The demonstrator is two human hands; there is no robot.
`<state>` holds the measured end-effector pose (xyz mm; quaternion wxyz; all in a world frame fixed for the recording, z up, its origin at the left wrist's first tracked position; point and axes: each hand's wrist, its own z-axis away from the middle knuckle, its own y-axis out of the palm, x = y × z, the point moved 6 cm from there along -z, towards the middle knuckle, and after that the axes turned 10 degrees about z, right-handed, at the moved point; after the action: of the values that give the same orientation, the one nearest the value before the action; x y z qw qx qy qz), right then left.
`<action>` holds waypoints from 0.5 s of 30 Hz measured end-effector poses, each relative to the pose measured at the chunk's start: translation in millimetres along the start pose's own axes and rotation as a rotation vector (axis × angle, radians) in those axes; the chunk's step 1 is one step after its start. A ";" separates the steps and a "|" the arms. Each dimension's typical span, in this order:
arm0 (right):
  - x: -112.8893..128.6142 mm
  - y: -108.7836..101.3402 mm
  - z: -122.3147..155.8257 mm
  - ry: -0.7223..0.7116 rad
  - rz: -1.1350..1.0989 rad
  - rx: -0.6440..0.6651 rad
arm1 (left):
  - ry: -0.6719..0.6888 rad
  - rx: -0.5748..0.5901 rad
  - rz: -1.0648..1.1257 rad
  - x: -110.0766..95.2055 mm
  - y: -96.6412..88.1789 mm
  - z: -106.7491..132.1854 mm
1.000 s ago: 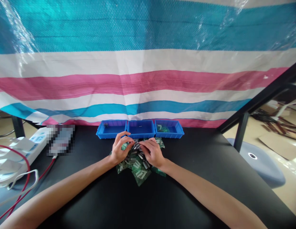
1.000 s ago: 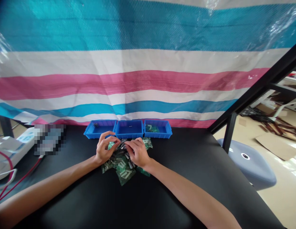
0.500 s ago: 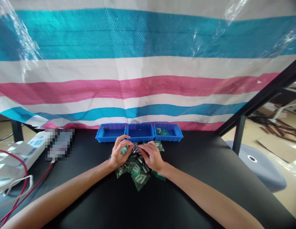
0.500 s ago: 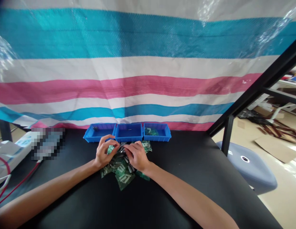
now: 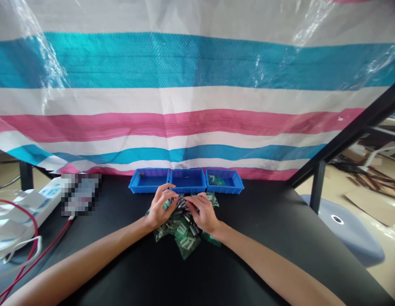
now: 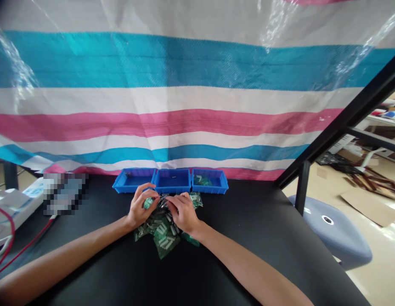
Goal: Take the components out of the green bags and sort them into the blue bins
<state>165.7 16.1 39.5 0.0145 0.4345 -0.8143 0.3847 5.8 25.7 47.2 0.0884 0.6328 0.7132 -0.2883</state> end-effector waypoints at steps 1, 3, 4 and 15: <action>-0.1 -0.2 -0.1 0.003 -0.005 -0.001 | 0.001 0.004 -0.007 -0.2 0.0 -0.6; -0.5 -0.3 -0.2 0.009 -0.013 0.001 | 0.012 0.018 -0.026 -1.1 0.4 -1.7; -0.7 -0.1 -0.1 0.011 -0.016 0.005 | 0.014 0.022 -0.031 -1.3 0.5 -2.1; 1.4 -2.2 -1.3 -0.009 -0.025 -0.018 | 0.006 0.005 -0.052 -1.6 -1.3 -1.4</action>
<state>166.1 15.2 42.2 0.0195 0.4459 -0.8124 0.3753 5.2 25.1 49.5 0.0772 0.6149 0.7291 -0.2905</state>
